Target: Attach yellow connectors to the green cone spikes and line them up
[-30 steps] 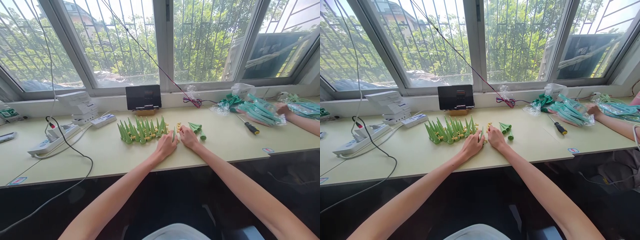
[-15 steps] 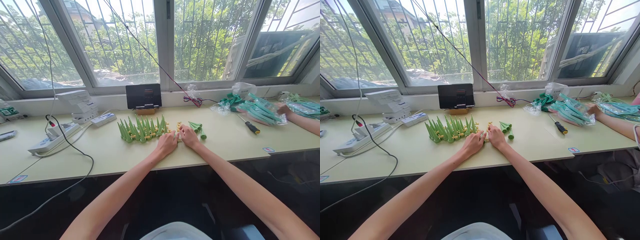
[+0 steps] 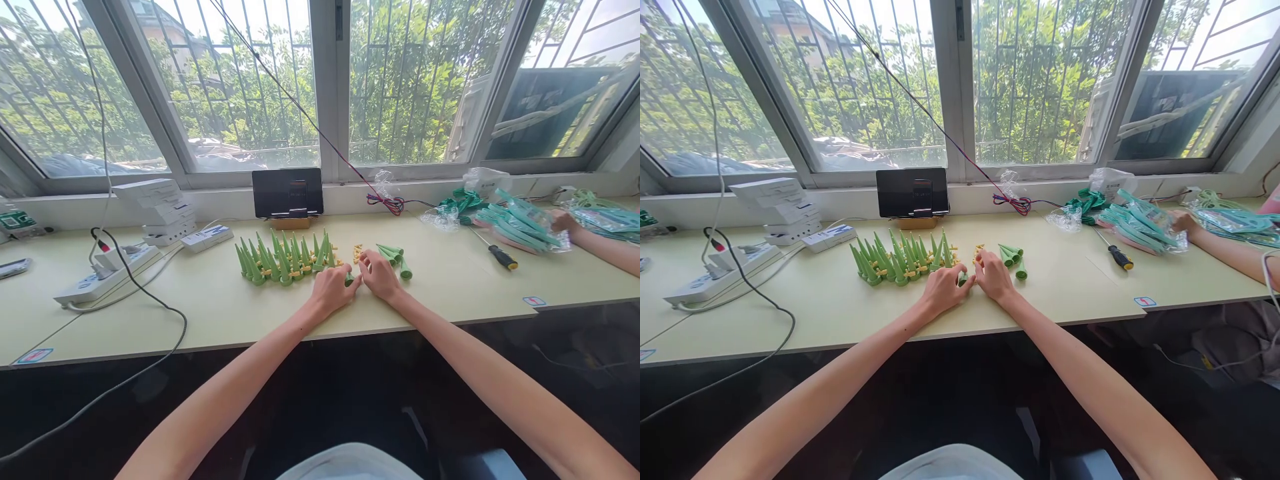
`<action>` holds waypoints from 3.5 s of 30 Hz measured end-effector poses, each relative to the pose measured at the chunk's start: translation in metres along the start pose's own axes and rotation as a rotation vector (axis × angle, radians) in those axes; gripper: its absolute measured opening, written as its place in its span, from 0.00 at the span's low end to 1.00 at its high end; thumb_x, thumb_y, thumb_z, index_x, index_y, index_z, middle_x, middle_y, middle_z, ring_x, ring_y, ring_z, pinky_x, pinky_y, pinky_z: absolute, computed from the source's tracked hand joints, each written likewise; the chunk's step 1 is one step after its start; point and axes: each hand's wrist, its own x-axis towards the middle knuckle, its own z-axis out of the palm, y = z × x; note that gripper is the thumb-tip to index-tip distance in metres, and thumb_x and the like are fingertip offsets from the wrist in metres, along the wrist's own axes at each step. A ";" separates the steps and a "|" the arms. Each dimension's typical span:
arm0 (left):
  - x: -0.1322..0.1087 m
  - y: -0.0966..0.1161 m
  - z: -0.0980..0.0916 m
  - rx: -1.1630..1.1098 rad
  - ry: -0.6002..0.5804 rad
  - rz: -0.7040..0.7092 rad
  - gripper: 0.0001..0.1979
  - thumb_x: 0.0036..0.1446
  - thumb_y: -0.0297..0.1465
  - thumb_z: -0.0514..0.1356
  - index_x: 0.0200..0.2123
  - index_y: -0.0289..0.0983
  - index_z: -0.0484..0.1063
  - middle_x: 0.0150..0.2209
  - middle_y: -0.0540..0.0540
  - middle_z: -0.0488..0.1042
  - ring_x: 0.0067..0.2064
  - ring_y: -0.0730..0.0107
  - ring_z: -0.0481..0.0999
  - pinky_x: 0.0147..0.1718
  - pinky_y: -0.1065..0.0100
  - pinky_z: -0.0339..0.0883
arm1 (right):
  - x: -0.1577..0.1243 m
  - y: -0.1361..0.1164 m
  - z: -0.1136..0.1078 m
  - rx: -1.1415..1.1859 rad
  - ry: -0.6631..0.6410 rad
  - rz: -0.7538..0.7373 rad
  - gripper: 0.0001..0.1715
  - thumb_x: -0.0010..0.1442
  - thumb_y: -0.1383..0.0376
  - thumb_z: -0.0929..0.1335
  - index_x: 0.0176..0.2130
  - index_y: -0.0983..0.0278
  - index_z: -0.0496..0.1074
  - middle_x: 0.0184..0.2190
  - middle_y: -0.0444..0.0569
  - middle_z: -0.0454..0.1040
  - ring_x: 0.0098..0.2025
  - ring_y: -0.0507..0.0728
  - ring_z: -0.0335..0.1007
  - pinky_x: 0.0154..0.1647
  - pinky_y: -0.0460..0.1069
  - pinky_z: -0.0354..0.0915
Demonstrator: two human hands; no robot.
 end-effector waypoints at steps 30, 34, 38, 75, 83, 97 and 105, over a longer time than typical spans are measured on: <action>0.002 -0.007 0.001 -0.374 0.181 0.045 0.13 0.67 0.32 0.46 0.32 0.38 0.65 0.33 0.46 0.69 0.32 0.71 0.66 0.34 0.69 0.60 | -0.014 -0.008 -0.007 0.156 -0.044 -0.203 0.11 0.67 0.62 0.60 0.41 0.62 0.69 0.39 0.51 0.74 0.35 0.55 0.69 0.40 0.49 0.64; 0.001 -0.008 0.002 -0.362 0.176 0.043 0.13 0.67 0.32 0.45 0.32 0.38 0.65 0.33 0.46 0.70 0.32 0.71 0.66 0.34 0.69 0.60 | -0.014 -0.007 -0.007 0.147 -0.050 -0.213 0.11 0.67 0.62 0.60 0.41 0.62 0.69 0.38 0.51 0.74 0.35 0.55 0.69 0.40 0.48 0.63; 0.001 -0.008 0.002 -0.357 0.182 0.041 0.13 0.67 0.32 0.46 0.32 0.37 0.65 0.33 0.47 0.70 0.32 0.71 0.66 0.34 0.70 0.60 | -0.014 -0.007 -0.006 0.156 -0.033 -0.236 0.11 0.67 0.63 0.60 0.40 0.63 0.69 0.37 0.51 0.74 0.36 0.55 0.69 0.40 0.48 0.63; -0.004 0.001 -0.006 -0.172 -0.095 0.135 0.14 0.61 0.39 0.54 0.43 0.40 0.75 0.33 0.46 0.75 0.32 0.66 0.74 0.31 0.68 0.62 | -0.020 -0.005 -0.017 -0.018 -0.063 0.020 0.08 0.62 0.66 0.60 0.31 0.62 0.65 0.27 0.46 0.71 0.27 0.54 0.64 0.32 0.48 0.58; -0.005 -0.001 -0.006 -0.189 -0.071 0.137 0.17 0.63 0.41 0.53 0.48 0.42 0.75 0.34 0.45 0.75 0.33 0.67 0.74 0.33 0.68 0.63 | -0.026 -0.003 -0.021 0.049 -0.001 0.052 0.08 0.60 0.64 0.62 0.30 0.62 0.67 0.27 0.46 0.73 0.27 0.54 0.65 0.32 0.48 0.59; -0.001 -0.007 0.003 -0.318 -0.003 0.107 0.20 0.62 0.42 0.55 0.53 0.39 0.75 0.41 0.41 0.80 0.37 0.63 0.79 0.39 0.66 0.69 | -0.028 -0.007 -0.033 0.110 0.008 0.175 0.08 0.55 0.64 0.63 0.26 0.62 0.67 0.22 0.44 0.71 0.25 0.53 0.65 0.29 0.47 0.58; 0.000 -0.007 0.005 -0.329 0.001 0.144 0.19 0.62 0.41 0.57 0.52 0.40 0.75 0.37 0.44 0.81 0.30 0.70 0.75 0.34 0.69 0.66 | -0.029 -0.010 -0.035 0.164 0.006 0.150 0.09 0.56 0.63 0.63 0.26 0.63 0.67 0.23 0.44 0.71 0.25 0.52 0.64 0.30 0.47 0.59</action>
